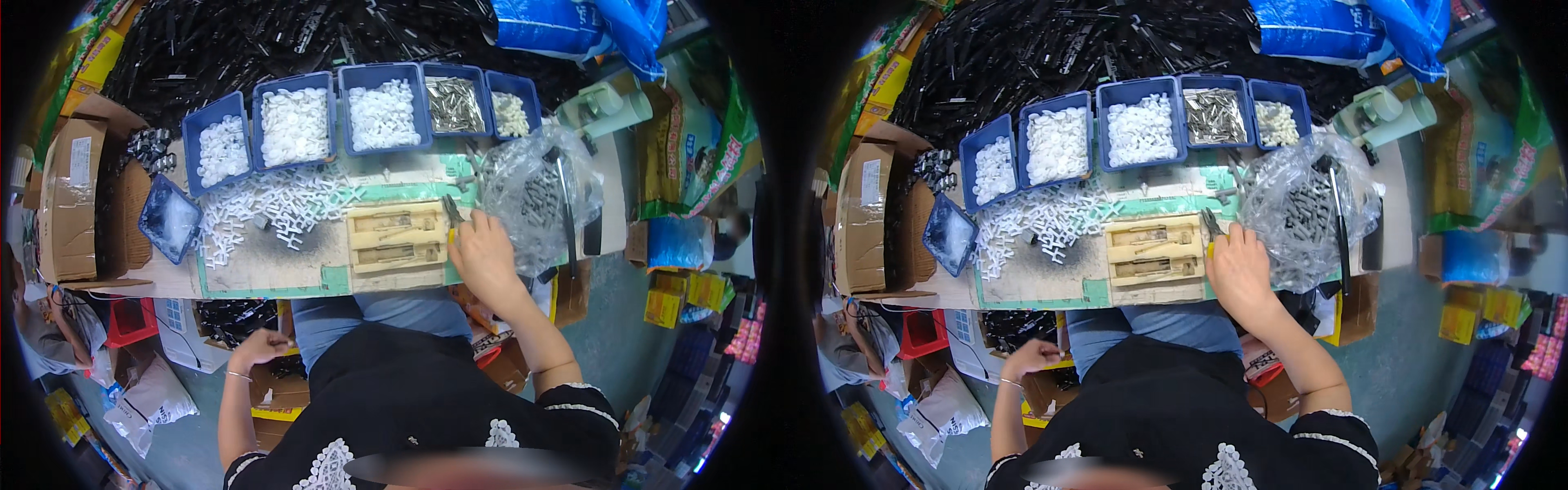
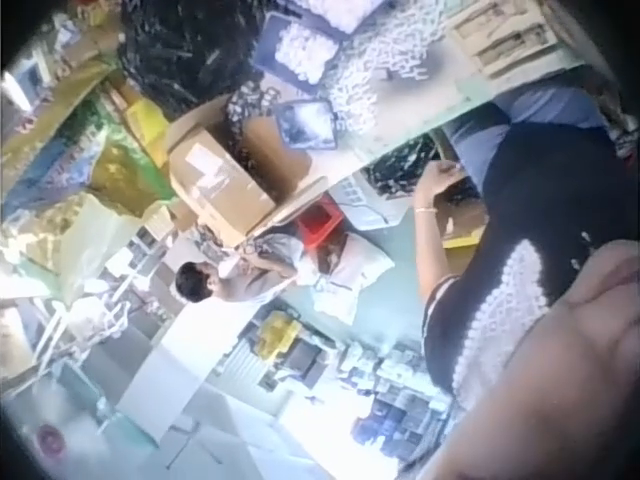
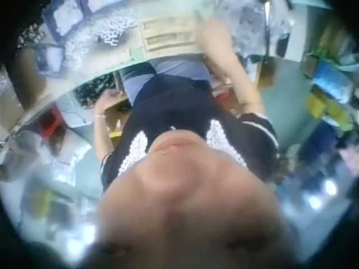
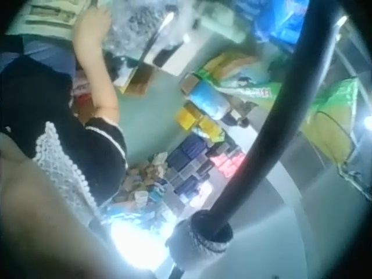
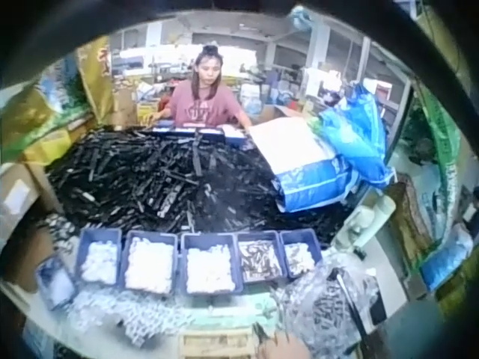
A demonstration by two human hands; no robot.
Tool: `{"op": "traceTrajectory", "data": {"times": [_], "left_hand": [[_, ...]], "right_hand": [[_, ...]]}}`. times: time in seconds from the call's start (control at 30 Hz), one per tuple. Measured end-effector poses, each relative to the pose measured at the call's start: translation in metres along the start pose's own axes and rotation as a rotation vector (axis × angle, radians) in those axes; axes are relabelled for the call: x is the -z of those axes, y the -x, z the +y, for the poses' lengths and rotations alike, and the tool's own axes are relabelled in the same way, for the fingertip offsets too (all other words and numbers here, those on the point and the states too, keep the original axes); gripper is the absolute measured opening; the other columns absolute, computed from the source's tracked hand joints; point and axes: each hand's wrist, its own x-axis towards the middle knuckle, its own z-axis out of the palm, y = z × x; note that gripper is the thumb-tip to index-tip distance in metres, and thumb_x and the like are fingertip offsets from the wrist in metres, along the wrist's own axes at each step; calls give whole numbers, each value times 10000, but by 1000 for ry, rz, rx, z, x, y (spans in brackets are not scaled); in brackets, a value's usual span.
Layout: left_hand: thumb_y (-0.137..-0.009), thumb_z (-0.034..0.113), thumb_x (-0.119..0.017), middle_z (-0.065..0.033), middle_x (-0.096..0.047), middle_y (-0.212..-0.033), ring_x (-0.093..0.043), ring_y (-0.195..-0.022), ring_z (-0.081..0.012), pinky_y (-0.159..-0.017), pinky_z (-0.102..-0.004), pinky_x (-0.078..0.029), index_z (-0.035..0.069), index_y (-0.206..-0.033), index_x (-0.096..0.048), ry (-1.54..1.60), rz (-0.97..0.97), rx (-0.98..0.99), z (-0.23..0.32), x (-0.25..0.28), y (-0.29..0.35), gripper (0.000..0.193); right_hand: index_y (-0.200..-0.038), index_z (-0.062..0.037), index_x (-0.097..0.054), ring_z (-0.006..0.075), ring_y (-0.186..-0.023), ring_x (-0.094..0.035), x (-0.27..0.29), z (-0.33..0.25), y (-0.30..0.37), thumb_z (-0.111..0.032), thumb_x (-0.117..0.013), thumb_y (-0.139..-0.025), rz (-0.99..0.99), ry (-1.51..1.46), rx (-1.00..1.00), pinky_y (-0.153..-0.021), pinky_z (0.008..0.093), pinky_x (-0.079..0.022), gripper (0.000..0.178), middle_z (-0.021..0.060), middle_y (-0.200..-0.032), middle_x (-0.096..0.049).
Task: The person assembles small plastic components and metal terminals into a black housing using pliers and a screwdriver.
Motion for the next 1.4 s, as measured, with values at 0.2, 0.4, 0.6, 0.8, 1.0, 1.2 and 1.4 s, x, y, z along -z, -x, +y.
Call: {"op": "traceTrajectory", "data": {"times": [0.2,0.4,0.6,0.8,1.0,1.2,1.4], "left_hand": [[-738,298,-636,-106,-675,-937,-638,-875,-295,-797,-393,-490,200,-945,-708,-581,73,252,-119,-71,-25,240],[-774,311,-608,-70,-646,-1070,-587,-1035,-284,-877,-438,-441,263,-1000,-691,-557,33,338,-166,-122,-40,246],[-785,273,-579,-100,-647,-1049,-603,-1005,-286,-872,-419,-462,214,-999,-681,-523,95,353,-192,-157,-36,244],[-788,268,-556,-160,-613,-1115,-594,-1014,-322,-906,-411,-458,130,-1127,-623,-348,185,416,-174,-146,-35,372],[-792,291,-582,-195,-642,-974,-620,-913,-351,-806,-424,-492,79,-1023,-645,-379,437,302,-71,-88,-17,320],[-814,267,-610,-154,-639,-695,-629,-654,-332,-601,-393,-492,29,-849,-645,-300,571,-80,72,-16,29,243],[-848,104,-626,-65,-619,-915,-565,-737,-95,-633,-223,-461,17,-1179,-542,523,841,-900,221,29,28,352]], "right_hand": [[-833,-28,-580,312,-842,-557,38,-2,-95,-192,-630,-781,190,-299,219,-749,407,-441,179,135,-842,-585],[-914,-43,-615,311,-908,-577,24,21,-254,-197,-622,-775,299,-216,248,-791,428,-447,208,138,-921,-621],[-1043,-116,-636,323,-939,-565,2,-29,-332,-87,-598,-725,322,-79,483,-811,413,-466,322,132,-1027,-599],[-954,-119,-644,244,-986,-535,-32,-60,-371,-60,-564,-741,529,230,692,-789,354,-436,236,87,-1027,-552],[-869,-53,-605,262,-863,-603,-17,-50,-344,-23,-574,-748,441,-214,706,-727,352,-505,129,93,-973,-560],[-861,0,-612,152,-844,-589,11,-46,-281,-80,-616,-842,87,-1411,316,-774,266,-476,82,123,-1068,-604],[-960,-26,-489,210,-854,-588,20,-51,-204,1,-451,-806,-308,-1831,436,-732,313,-486,161,204,-995,-619]]}}
